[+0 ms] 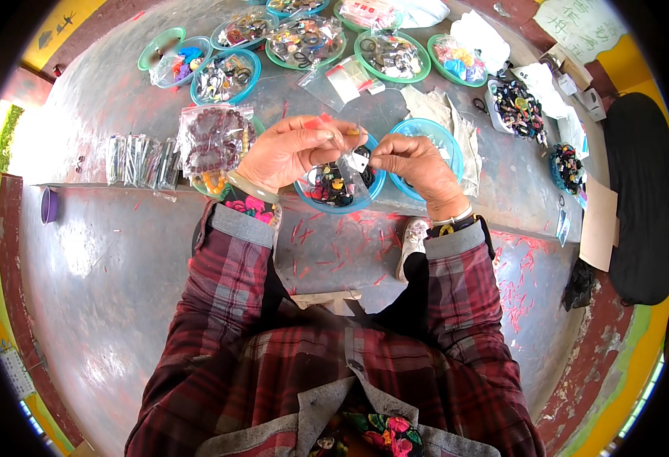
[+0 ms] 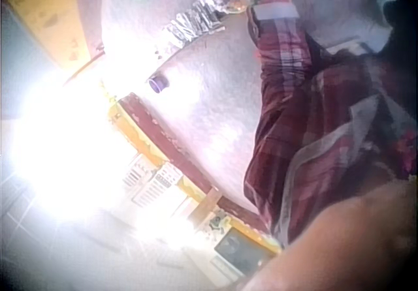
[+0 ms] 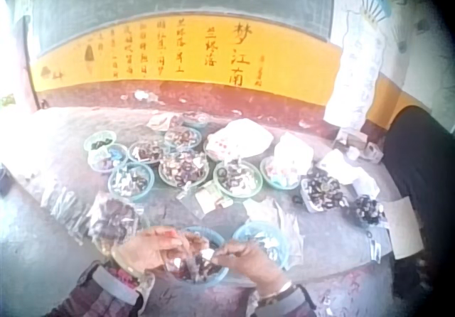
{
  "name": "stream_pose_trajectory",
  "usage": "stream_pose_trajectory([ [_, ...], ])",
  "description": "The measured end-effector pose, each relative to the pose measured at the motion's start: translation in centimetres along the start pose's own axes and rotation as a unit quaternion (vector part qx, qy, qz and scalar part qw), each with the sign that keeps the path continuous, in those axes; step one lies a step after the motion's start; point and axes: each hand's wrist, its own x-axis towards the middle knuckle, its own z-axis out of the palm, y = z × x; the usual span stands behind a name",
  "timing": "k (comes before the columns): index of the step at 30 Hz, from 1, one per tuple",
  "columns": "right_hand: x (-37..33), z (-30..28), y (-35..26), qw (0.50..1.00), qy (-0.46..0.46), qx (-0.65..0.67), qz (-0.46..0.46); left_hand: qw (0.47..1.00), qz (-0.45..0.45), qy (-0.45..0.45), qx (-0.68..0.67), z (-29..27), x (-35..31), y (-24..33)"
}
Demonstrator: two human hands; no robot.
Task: The person sits on the floor and repeatedly picks small hair accessories from blue bowls, places them into clear plastic bags, and sets the filled bags aside. The person handles items one at a time, occasionally adjusting the bag opening before inserting the accessory.
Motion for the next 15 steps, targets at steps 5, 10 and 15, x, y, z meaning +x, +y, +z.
stream_pose_trajectory([
  [5, 0.0, -0.1, -0.8, 0.998, 0.054, 0.040, -0.010, 0.997, -0.056, 0.019, 0.054, 0.2, -0.1, 0.0],
  [10, 0.2, 0.3, -0.1, 0.989, -0.078, 0.126, -0.022, 0.981, -0.163, 0.010, 0.101, -0.1, 0.6, -1.1],
  [15, 0.2, 0.1, 0.2, 0.994, -0.012, 0.068, 0.082, 0.980, -0.158, 0.010, 0.124, 0.3, 0.7, -1.0],
])
